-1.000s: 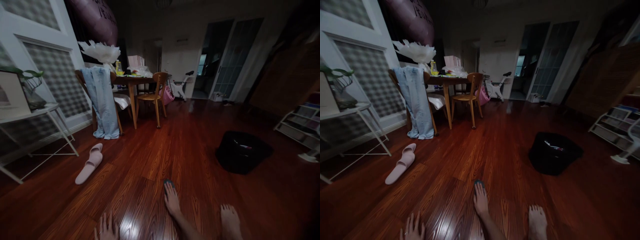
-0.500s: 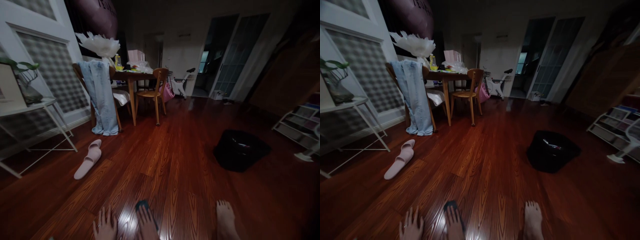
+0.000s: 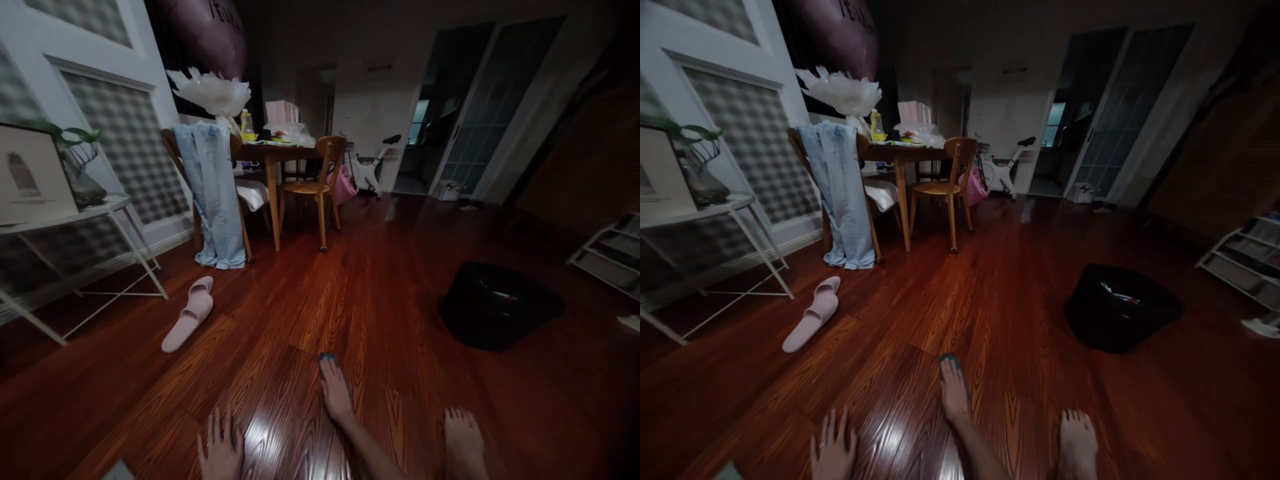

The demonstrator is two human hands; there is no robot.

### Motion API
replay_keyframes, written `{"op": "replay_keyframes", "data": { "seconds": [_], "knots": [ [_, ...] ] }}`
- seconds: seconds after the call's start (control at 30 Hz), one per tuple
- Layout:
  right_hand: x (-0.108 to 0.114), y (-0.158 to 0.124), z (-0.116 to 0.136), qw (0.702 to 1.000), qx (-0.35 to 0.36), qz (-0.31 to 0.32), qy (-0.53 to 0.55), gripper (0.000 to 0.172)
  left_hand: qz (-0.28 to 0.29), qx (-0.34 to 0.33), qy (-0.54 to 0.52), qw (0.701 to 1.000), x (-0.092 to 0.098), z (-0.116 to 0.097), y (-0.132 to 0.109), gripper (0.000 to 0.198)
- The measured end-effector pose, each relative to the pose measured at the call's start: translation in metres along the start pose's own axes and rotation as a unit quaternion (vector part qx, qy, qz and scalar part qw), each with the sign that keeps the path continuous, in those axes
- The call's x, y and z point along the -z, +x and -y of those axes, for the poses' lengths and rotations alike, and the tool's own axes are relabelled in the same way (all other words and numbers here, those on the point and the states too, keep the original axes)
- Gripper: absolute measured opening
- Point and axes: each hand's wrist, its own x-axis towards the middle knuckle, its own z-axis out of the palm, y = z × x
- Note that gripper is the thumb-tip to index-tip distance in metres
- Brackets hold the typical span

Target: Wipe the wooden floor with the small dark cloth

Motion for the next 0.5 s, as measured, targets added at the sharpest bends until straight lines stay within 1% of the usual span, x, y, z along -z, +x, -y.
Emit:
{"op": "replay_keyframes", "data": {
  "seconds": [0.07,0.13,0.2,0.23,0.27,0.33,0.4,0.43,0.5],
  "knots": [
    [0.011,0.002,-0.037,0.995,-0.089,-0.025,-0.022,0.061,0.003,0.002,0.004,1.0,0.001,0.0,-0.001,0.063],
    [0.019,-0.002,-0.071,0.983,-0.163,-0.068,-0.041,0.067,0.001,0.001,0.014,1.0,0.001,-0.001,-0.001,0.063],
    [0.021,-0.01,-0.091,0.973,-0.199,-0.109,-0.05,0.069,0.001,0.0,0.023,1.0,0.0,-0.001,-0.001,0.063],
    [0.02,-0.015,-0.093,0.97,-0.203,-0.121,-0.049,0.069,0.002,0.0,0.027,1.0,0.0,-0.001,-0.001,0.063],
    [0.017,-0.019,-0.091,0.97,-0.202,-0.125,-0.048,0.069,0.002,-0.003,0.029,1.0,-0.001,-0.001,0.0,0.063],
    [0.009,-0.027,-0.073,0.972,-0.197,-0.119,-0.044,0.068,-0.001,-0.005,0.03,1.0,0.0,-0.001,-0.001,0.063],
    [-0.003,-0.037,-0.042,0.98,-0.17,-0.097,-0.039,0.067,-0.006,-0.005,0.028,1.0,0.002,-0.002,-0.001,0.063],
    [-0.011,-0.044,-0.023,0.986,-0.144,-0.079,-0.034,0.066,-0.007,-0.003,0.025,1.0,0.003,-0.002,-0.001,0.063],
    [-0.029,-0.06,0.018,0.998,-0.054,-0.037,-0.02,0.065,-0.007,0.001,0.017,1.0,0.004,-0.002,-0.002,0.063]
  ]
}}
